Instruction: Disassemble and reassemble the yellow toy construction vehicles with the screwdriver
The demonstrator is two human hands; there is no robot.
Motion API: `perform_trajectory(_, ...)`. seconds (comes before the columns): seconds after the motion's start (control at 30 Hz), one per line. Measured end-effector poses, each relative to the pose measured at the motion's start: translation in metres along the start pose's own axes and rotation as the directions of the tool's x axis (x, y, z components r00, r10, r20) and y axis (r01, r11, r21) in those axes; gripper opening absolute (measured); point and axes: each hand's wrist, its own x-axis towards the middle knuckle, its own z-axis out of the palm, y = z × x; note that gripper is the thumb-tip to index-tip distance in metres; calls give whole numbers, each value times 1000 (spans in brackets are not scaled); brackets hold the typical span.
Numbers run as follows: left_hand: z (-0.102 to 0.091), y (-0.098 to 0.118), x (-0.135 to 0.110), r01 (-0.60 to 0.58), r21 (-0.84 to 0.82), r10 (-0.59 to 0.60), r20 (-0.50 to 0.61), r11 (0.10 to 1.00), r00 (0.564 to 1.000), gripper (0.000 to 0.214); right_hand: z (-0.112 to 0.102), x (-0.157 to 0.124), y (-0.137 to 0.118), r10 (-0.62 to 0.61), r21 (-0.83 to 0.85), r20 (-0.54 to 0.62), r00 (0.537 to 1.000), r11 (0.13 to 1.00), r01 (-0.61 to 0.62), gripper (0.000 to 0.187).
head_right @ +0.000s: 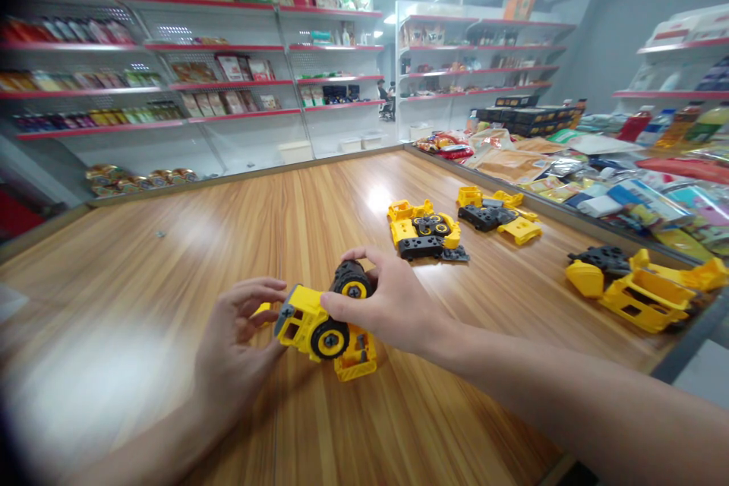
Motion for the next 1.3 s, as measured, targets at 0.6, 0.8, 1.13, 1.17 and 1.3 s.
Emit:
perform_trajectory(0.6, -9, -1, 6, -196, 433, 160, 119, 880, 980, 54, 13, -8, 1, -21, -52, -97, 995, 999, 16, 55)
perform_trajectory(0.8, -20, 14, 18, -328, 791, -20, 395, 517, 919, 63, 9, -6, 1, -79, -67, -113, 990, 995, 72, 56)
perform_trajectory(1.13, -67, -12, 50, -158, 842, -600, 486, 516, 636, 32, 24, -22, -7, -92, -88, 450, 889, 985, 146, 69)
perform_trajectory(1.17, -66, -12, 52, -146, 826, -588, 499, 544, 637, 30, 27, -24, -6, -66, -117, 465, 883, 984, 136, 71)
perform_trajectory(1.3, -58, 2, 58, -84, 782, -498, 471, 617, 728, 40, 29, -24, -2, 2, -254, 446, 895, 959, 124, 73)
